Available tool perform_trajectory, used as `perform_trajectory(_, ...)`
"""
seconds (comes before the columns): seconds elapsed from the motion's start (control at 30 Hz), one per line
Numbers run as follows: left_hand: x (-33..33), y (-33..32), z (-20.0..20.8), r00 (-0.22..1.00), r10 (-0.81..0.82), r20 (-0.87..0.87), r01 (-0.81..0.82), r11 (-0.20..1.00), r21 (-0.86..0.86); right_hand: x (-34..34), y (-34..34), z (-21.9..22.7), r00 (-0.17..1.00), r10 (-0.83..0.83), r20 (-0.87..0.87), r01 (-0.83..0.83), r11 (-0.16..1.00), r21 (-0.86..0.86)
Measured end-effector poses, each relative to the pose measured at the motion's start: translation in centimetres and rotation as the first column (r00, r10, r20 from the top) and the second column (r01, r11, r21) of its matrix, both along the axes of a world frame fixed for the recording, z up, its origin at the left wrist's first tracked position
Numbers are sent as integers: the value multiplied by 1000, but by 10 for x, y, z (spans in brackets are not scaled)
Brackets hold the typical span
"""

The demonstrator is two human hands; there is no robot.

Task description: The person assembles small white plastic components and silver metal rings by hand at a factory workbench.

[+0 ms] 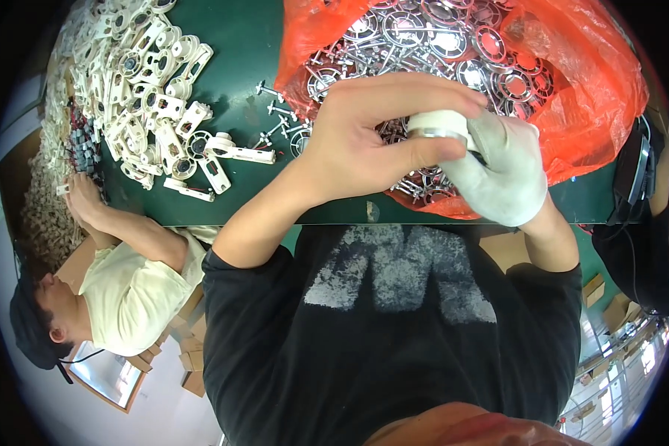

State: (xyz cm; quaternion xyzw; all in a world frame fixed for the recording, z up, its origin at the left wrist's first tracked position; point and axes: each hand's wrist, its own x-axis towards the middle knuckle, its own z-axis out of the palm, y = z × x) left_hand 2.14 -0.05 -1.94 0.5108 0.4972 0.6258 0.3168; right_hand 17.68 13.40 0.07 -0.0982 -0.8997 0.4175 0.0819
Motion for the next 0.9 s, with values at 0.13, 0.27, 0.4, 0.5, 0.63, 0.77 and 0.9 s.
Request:
perform_trajectory(0.13,-45,-15,50,960,-29,-279,-66,942,-328,-5,7,13,996,85,-20,-86,989,-118)
perform_trajectory(0.27,-140,-50,91,926,230,-298,-372,679,-632,4,1,16,999,-36,-9,33,972,-234)
perform_trajectory(0.4,-198,-47,63,751,659,-27,-617,687,-385,2,2,10,997,28,-79,-43,981,-188)
perform_trajectory(0.5,-162,-39,76,830,538,-143,-545,730,-413,3,-1,17,993,25,116,14,945,-326)
perform_trajectory(0.63,-136,-93,75,677,-98,-730,-591,518,-618,4,-4,16,996,-2,94,29,955,-294)
perform_trajectory(0.77,-134,-129,37,460,-252,-851,-657,548,-517,3,-6,7,1000,-4,-2,3,958,-286)
perform_trajectory(0.9,-135,-141,61,573,-79,-816,-598,641,-481,4,-5,12,999,37,-2,-36,962,-272)
